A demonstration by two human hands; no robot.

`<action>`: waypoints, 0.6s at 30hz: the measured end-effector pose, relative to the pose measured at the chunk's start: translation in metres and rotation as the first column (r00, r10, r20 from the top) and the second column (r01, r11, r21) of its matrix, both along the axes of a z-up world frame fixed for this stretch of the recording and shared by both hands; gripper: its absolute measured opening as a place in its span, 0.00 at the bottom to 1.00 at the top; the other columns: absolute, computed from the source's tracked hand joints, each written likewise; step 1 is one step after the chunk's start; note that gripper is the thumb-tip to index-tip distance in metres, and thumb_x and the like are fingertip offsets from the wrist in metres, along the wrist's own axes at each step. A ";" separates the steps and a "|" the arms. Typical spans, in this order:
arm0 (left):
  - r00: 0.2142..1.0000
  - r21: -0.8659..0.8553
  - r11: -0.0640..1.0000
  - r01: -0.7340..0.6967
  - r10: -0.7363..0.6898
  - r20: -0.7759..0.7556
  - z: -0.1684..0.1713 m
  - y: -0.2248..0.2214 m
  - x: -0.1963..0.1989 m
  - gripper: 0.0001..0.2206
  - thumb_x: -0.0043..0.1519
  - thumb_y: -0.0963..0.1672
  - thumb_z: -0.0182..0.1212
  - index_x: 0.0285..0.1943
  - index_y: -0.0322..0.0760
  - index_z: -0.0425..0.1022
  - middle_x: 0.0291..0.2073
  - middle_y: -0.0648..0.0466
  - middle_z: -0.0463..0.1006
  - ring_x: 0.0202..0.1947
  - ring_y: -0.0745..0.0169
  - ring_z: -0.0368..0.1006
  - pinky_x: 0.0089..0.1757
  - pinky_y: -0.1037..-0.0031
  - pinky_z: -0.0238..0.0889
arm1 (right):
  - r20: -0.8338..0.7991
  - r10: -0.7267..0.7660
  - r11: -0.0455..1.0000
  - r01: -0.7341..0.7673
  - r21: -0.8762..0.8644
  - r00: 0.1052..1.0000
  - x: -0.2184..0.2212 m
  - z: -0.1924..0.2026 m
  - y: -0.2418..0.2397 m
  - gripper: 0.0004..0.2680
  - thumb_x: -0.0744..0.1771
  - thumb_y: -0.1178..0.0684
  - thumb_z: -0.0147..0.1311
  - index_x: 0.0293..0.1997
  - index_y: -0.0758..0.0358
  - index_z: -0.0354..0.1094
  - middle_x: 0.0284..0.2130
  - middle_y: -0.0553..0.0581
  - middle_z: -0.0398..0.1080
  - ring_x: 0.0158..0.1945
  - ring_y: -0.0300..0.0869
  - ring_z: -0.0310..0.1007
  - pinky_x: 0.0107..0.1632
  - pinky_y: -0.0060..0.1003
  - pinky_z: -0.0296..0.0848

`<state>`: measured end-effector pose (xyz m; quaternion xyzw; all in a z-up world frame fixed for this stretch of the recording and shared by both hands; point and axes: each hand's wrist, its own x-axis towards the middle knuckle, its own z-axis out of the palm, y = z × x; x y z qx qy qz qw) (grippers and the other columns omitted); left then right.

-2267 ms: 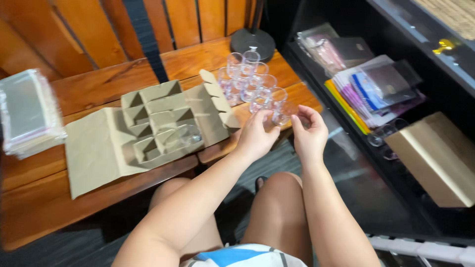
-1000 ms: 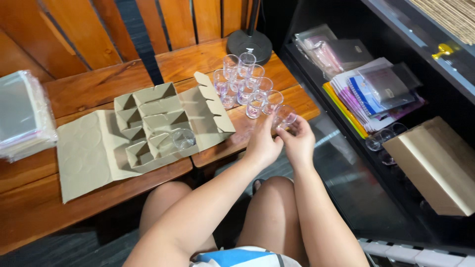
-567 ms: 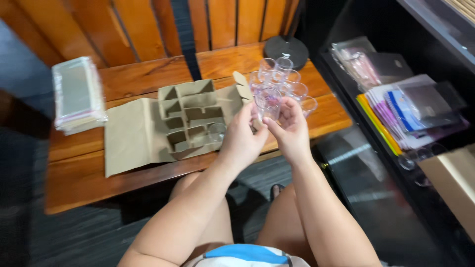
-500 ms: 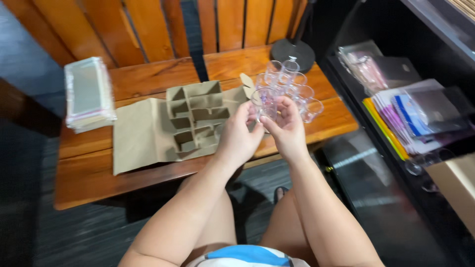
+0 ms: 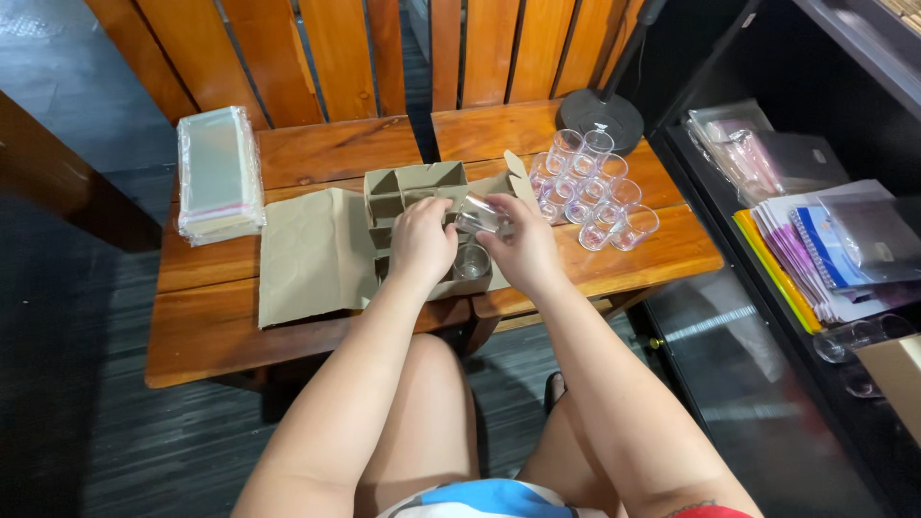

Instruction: The person picks up glass cups and places them into the compartments of a cardboard box.

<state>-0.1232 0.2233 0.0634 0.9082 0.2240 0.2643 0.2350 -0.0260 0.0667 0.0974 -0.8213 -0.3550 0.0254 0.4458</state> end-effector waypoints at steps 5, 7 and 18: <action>0.993 0.033 0.999 -0.025 0.029 -0.110 -0.018 0.015 0.011 0.15 0.63 0.41 0.58 0.59 0.42 0.79 0.52 0.54 0.80 0.60 0.55 0.72 0.62 0.58 0.57 | 0.142 0.090 0.995 -0.083 -0.049 0.986 0.005 -0.006 0.006 0.22 0.59 0.55 0.71 0.57 0.45 0.72 0.48 0.50 0.75 0.53 0.48 0.77 0.55 0.43 0.77; 0.991 0.060 0.997 -0.040 0.048 -0.126 -0.025 0.020 0.013 0.14 0.65 0.41 0.56 0.57 0.44 0.80 0.50 0.54 0.81 0.59 0.56 0.73 0.61 0.59 0.57 | 0.149 0.108 0.994 -0.102 -0.047 0.983 0.003 -0.001 0.008 0.21 0.58 0.56 0.71 0.55 0.45 0.71 0.45 0.50 0.76 0.52 0.49 0.77 0.55 0.46 0.75; 0.985 0.043 0.991 -0.128 0.132 -0.111 -0.037 0.031 0.014 0.09 0.69 0.47 0.55 0.49 0.48 0.81 0.41 0.58 0.75 0.55 0.54 0.69 0.65 0.43 0.45 | 0.307 0.255 0.941 -0.163 -0.296 0.917 -0.010 0.013 0.025 0.19 0.62 0.60 0.66 0.59 0.48 0.74 0.58 0.58 0.72 0.62 0.56 0.72 0.59 0.50 0.75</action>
